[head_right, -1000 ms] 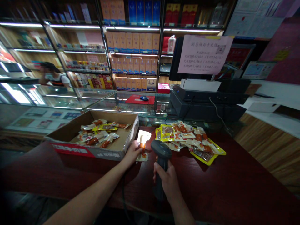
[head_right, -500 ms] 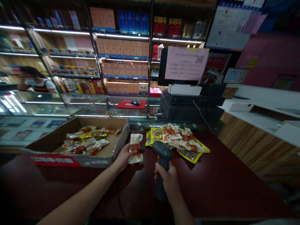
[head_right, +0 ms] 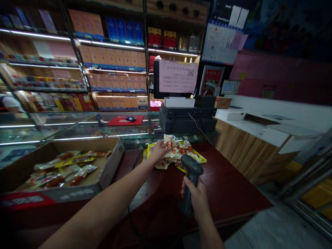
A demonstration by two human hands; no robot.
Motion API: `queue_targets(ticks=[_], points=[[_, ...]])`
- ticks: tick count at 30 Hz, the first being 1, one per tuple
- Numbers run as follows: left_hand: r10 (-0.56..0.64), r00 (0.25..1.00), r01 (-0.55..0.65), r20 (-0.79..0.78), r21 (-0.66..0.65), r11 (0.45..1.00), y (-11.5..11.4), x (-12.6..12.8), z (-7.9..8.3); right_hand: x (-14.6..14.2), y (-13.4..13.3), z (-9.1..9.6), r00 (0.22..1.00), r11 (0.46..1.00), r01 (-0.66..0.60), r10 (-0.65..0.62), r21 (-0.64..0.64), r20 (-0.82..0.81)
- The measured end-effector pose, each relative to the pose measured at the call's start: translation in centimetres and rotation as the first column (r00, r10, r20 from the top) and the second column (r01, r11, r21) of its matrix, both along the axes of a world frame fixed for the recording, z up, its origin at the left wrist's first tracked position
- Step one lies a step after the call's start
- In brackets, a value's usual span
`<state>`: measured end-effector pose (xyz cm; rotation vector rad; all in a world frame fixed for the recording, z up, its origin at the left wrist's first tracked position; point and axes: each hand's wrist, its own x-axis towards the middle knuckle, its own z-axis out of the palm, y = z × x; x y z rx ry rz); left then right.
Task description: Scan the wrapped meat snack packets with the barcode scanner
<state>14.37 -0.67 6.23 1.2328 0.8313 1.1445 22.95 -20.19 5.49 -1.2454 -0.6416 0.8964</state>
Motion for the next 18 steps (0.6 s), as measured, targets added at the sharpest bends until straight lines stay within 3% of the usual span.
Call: queue_targets(ticks=[4,8,11,14,18], points=[[0.088,0.951,-0.049,-0.296,0.136,0.989,1.3,2.2,-0.2,0.5,-0.7,0.4,1.0,1.0,-0.001,0.001,0.017,0.016],[0.168,0.859,-0.005,-0.484,0.32,0.947,0.8,2.0,-0.4,0.6,-0.9,0.7,1.0,1.0,0.012,-0.012,0.003,0.026],[0.184,0.865,0.031,-0.467,0.417,0.908,-0.4,1.1,-0.2,0.2,-0.7,0.8,1.0,1.0,0.004,-0.004,0.001,0.028],[0.209,0.887,-0.007,-0.413,0.439,0.898,-1.5,-0.7,0.4,-0.3,-0.2,0.4,0.999,1.0,-0.021,0.021,-0.004,0.026],[0.24,0.874,-0.058,-0.423,0.399,0.915,-2.2,-5.6,1.0,-1.6,0.8,-0.6,0.995,0.994,-0.098,0.098,-0.044,0.0]])
